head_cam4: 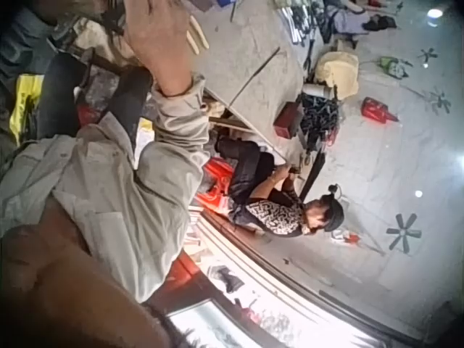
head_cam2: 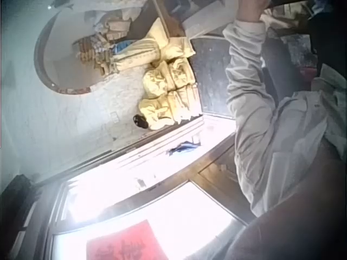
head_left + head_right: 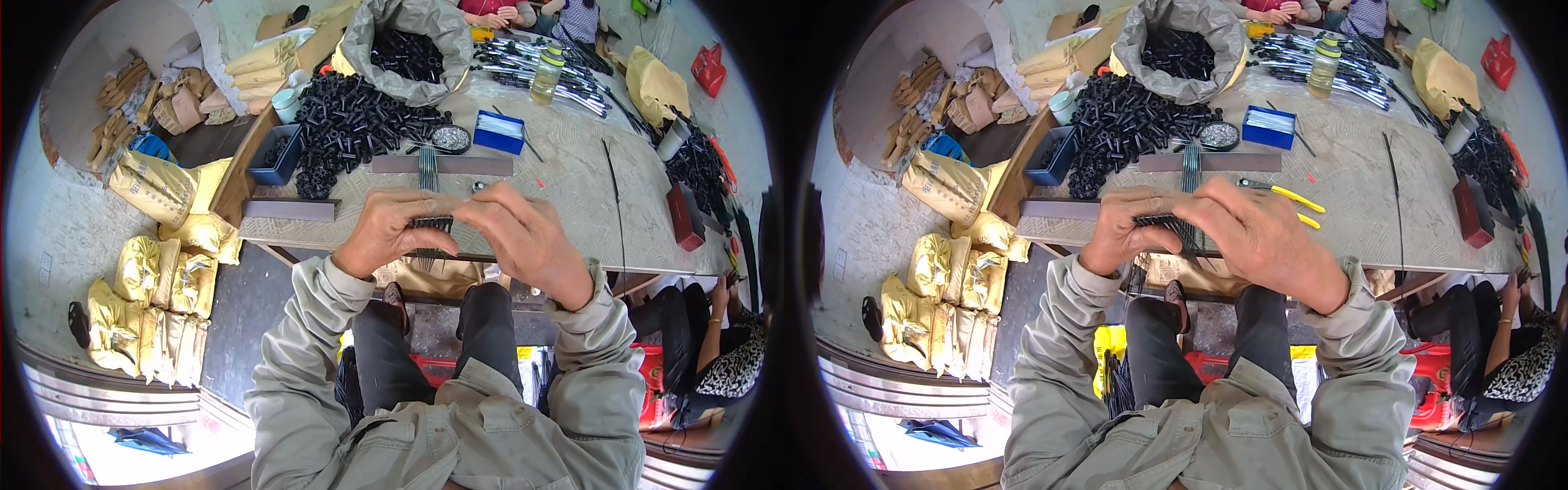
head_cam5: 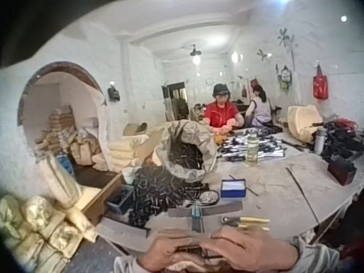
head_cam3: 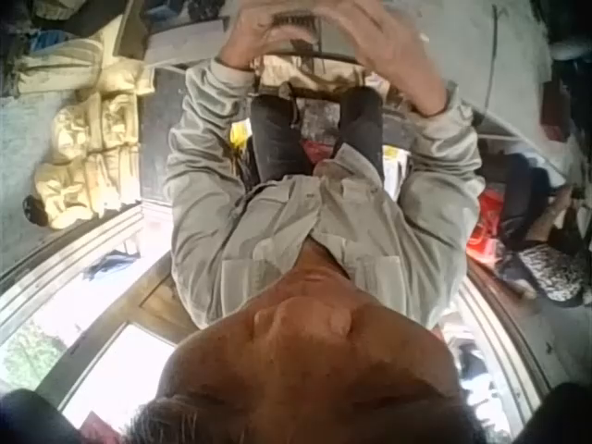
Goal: Manually assembling and crimping small components onto metal rods at a production workbench.
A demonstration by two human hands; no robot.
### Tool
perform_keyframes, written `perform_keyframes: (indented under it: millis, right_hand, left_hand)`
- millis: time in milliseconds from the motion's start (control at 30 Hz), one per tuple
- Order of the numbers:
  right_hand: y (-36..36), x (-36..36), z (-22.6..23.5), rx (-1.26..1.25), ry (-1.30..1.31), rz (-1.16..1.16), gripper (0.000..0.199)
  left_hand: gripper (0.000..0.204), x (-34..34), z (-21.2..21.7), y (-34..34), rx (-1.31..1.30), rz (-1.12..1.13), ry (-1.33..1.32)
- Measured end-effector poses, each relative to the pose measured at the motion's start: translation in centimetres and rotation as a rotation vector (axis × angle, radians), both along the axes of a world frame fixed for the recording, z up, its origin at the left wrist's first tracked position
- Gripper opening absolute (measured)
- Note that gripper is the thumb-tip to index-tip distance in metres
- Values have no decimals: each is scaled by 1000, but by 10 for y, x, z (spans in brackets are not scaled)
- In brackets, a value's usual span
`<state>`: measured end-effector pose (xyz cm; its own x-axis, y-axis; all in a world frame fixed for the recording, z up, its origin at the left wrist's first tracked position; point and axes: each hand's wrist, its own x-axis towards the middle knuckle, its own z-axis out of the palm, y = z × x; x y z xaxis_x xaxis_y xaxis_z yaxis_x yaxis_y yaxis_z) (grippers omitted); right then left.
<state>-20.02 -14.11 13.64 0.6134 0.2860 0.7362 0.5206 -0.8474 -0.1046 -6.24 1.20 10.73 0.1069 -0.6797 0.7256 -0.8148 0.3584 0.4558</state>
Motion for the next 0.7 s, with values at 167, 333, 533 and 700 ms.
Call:
perform_keyframes:
  millis: [167, 333, 533, 700]
  right_hand:
    - [12, 7, 7, -53, -28, 39, 26]
    - [23, 9, 13, -230, -53, -15, 19]
    - [23, -40, 28, -350, 225, 169, 15]
    - [2, -125, 77, -413, 257, 314, 5]
  left_hand:
    - [45, -1, -8, 2, 59, 34, 33]
    - [61, 1, -58, -1, 282, 188, -164]
    - [78, 9, -147, -4, 416, 467, -560]
    - [40, -37, -110, 4, 115, 427, -374]
